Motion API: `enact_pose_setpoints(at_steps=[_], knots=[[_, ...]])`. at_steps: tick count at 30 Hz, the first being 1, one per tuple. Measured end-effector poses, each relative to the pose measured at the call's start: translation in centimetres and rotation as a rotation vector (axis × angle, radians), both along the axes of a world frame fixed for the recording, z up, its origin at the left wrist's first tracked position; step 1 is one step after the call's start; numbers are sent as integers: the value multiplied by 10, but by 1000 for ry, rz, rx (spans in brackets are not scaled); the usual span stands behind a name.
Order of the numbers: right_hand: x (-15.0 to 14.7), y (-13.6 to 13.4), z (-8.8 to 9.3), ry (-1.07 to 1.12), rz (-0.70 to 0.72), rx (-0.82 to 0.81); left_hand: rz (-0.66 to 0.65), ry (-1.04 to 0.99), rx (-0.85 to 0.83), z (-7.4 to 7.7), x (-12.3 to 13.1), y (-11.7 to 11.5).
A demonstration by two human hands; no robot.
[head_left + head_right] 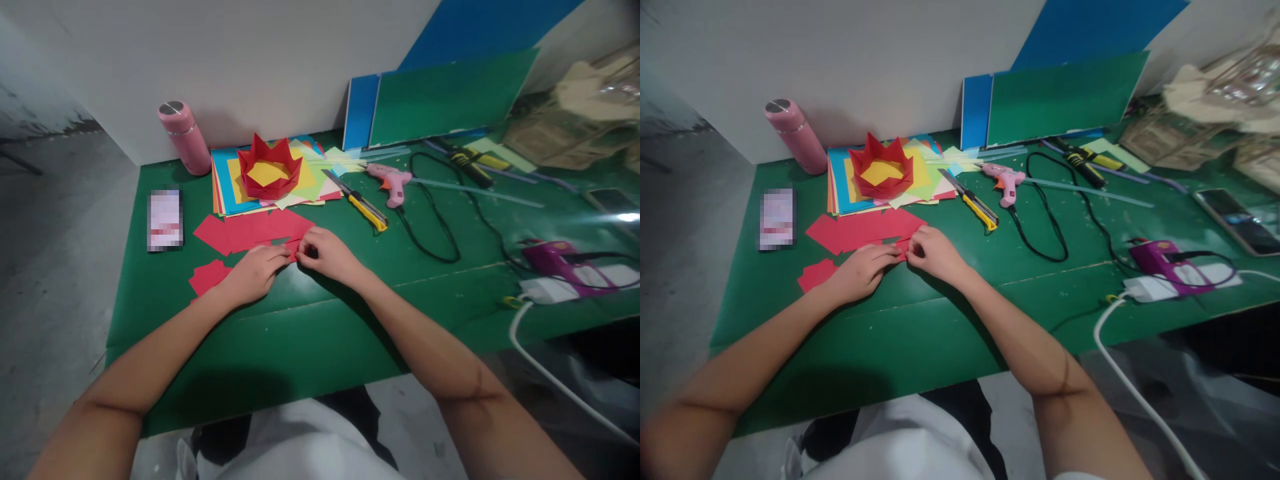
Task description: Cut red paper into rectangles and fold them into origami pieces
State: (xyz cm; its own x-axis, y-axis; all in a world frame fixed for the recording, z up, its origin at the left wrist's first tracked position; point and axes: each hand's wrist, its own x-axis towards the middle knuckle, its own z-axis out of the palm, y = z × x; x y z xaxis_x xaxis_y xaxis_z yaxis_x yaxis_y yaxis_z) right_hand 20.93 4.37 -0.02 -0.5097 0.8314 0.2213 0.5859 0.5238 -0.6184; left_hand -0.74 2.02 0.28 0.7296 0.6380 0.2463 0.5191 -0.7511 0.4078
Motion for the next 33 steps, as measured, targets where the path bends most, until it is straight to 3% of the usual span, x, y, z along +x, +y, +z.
enact_pose_setpoints(at_steps=[24,33], knots=[[1,1,-2,39,-35,-59,-16,13,72,-5,2,-2],[6,1,0,99,-5,-144,-25,-11,5,-1,5,-4]])
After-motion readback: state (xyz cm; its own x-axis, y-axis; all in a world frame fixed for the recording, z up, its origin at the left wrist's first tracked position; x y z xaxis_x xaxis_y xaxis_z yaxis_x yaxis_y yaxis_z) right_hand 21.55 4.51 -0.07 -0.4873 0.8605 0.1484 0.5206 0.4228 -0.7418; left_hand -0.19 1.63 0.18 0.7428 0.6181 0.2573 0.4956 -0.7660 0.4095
